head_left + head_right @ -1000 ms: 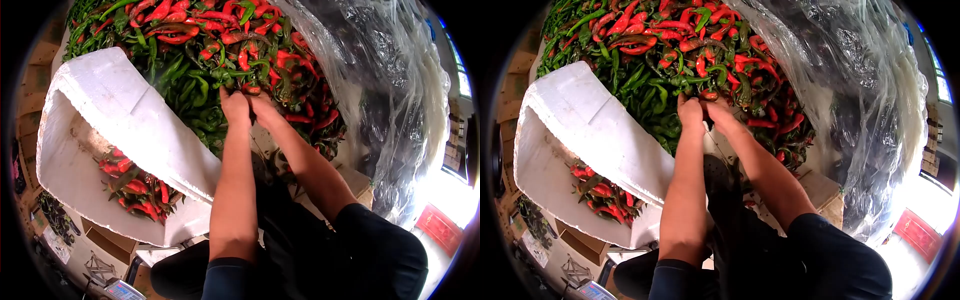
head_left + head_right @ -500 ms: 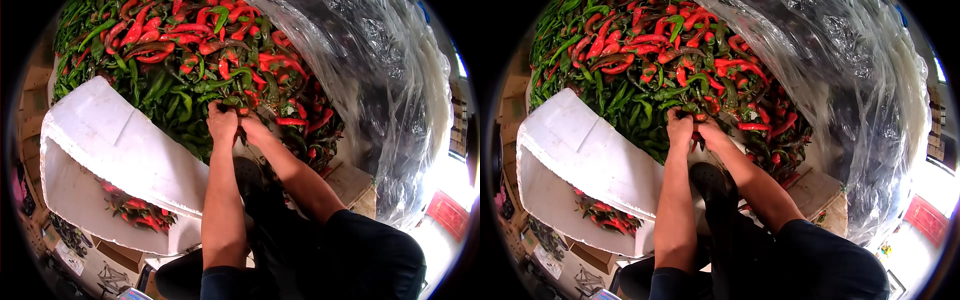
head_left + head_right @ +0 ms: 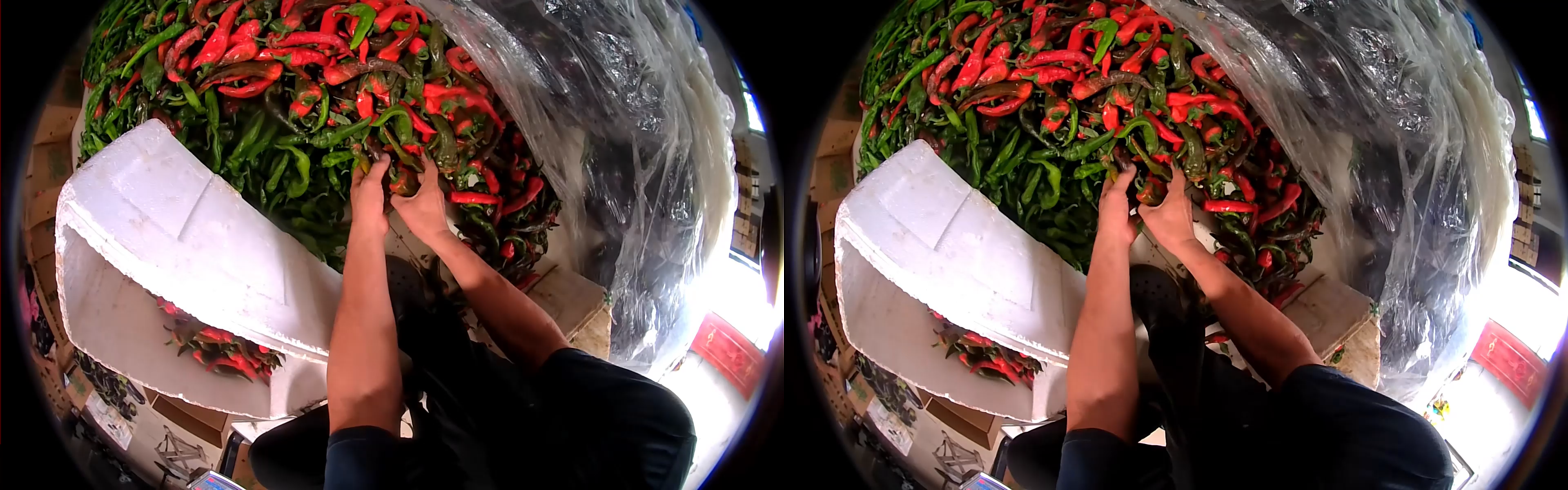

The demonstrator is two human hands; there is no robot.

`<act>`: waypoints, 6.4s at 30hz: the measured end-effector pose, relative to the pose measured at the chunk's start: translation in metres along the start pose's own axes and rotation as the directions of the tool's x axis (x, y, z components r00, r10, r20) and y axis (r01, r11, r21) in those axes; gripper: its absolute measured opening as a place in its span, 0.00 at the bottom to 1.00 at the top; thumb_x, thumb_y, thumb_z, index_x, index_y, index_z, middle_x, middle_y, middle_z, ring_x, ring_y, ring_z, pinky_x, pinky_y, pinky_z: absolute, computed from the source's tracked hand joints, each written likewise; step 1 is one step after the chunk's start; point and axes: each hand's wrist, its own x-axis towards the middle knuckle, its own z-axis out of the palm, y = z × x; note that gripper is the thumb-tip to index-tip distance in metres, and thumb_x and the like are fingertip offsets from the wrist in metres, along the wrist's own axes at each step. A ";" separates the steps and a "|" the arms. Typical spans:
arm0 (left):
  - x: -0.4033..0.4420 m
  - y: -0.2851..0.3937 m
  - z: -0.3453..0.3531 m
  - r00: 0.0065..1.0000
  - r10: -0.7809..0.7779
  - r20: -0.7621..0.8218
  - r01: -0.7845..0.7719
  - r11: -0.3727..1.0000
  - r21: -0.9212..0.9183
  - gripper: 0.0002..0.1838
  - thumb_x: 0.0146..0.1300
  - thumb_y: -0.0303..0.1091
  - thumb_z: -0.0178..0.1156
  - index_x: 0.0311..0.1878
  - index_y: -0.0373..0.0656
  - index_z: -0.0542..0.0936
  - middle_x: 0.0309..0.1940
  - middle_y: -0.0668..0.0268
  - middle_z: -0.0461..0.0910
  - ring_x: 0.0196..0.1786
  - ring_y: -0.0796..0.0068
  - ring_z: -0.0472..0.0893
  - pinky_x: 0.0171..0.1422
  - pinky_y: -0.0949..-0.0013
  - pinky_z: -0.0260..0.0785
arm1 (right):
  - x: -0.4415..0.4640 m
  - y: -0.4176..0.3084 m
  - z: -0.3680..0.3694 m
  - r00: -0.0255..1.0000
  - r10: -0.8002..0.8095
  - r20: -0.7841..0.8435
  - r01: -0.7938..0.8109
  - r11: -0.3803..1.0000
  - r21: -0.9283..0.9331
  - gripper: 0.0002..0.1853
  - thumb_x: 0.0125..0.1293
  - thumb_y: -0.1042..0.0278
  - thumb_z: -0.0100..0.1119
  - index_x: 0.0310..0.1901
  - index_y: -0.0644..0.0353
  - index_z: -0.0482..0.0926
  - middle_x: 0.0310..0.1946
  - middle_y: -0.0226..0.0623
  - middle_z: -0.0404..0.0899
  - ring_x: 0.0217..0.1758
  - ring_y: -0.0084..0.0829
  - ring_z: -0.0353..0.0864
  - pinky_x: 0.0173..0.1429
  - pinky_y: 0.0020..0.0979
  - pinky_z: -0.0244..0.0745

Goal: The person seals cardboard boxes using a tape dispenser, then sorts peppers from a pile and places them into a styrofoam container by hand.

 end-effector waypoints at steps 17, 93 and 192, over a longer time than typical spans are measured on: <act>0.037 -0.023 -0.004 0.993 0.013 0.117 0.035 0.919 -0.393 0.19 0.65 0.34 0.64 0.58 0.43 0.78 0.52 0.63 0.82 0.55 0.61 0.81 0.60 0.57 0.75 | 0.038 -0.010 -0.018 0.971 0.124 0.206 -0.116 0.992 -0.051 0.56 0.51 0.71 0.68 0.80 0.64 0.46 0.55 0.52 0.82 0.56 0.41 0.83 0.61 0.32 0.76; -0.337 0.142 -0.172 0.611 0.718 -0.333 -0.450 0.662 0.600 0.27 0.71 0.40 0.60 0.67 0.32 0.74 0.60 0.52 0.77 0.62 0.69 0.75 0.66 0.66 0.67 | -0.183 -0.227 0.053 0.270 -0.677 0.685 0.612 0.669 0.421 0.27 0.62 0.72 0.63 0.64 0.63 0.71 0.50 0.52 0.76 0.49 0.50 0.81 0.47 0.43 0.81; -0.340 0.134 -0.156 0.442 0.758 -0.479 -0.416 0.646 0.639 0.37 0.72 0.37 0.57 0.80 0.41 0.56 0.74 0.46 0.65 0.74 0.56 0.68 0.76 0.56 0.62 | -0.145 -0.223 -0.010 0.462 -0.713 0.528 0.534 0.699 0.476 0.34 0.65 0.59 0.69 0.65 0.72 0.66 0.60 0.58 0.75 0.63 0.53 0.78 0.63 0.42 0.78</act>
